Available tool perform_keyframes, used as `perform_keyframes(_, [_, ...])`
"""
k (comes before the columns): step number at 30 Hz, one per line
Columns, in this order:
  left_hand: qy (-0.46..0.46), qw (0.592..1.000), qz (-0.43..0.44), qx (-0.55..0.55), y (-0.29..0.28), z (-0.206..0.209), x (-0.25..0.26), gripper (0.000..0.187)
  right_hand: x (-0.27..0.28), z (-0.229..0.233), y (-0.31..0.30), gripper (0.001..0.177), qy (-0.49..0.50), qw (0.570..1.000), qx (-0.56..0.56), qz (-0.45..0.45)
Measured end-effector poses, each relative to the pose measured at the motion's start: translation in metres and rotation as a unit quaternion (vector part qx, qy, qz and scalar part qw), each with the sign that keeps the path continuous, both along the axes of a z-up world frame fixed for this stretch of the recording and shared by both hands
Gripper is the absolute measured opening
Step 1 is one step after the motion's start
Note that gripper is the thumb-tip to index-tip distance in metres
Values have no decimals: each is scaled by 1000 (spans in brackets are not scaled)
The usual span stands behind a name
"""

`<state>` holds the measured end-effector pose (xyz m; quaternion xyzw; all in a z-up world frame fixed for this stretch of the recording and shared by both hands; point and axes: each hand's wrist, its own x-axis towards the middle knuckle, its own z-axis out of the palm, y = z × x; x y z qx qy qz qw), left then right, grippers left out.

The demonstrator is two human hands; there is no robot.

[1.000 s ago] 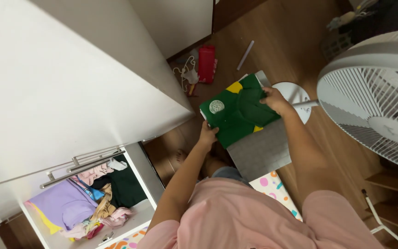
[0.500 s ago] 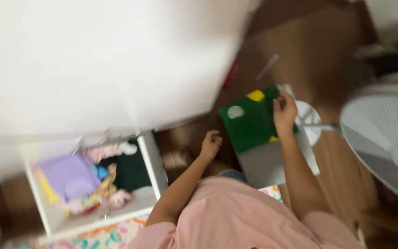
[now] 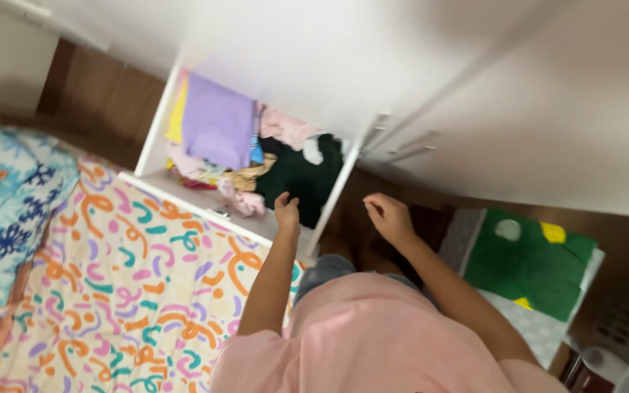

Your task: The person removes folded clothes from a white dresser drawer and places them on a bed. They then fold several garments, including a green shirt, a yellow shirt, and a pink shirt with a unicorn print, arranging them into neat stacks on the bed.

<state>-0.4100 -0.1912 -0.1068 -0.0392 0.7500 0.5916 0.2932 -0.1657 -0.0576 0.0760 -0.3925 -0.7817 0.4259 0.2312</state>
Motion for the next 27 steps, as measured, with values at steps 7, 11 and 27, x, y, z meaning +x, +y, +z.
perform_keyframes(7, [-365, 916, 156, 64, -9, -17, -17, 54, -99, -12, 4, 16, -35, 993, -96, 56])
perform_keyframes(11, [-335, 928, 160, -26, -12, -23, -14, 65, -115, -20, 0, 14, -29, 992, -97, 81])
perform_keyframes(27, [-79, 977, -148, 132, -18, 130, -42, 42, -69, -102, 18, 26, 17, 919, -385, -84])
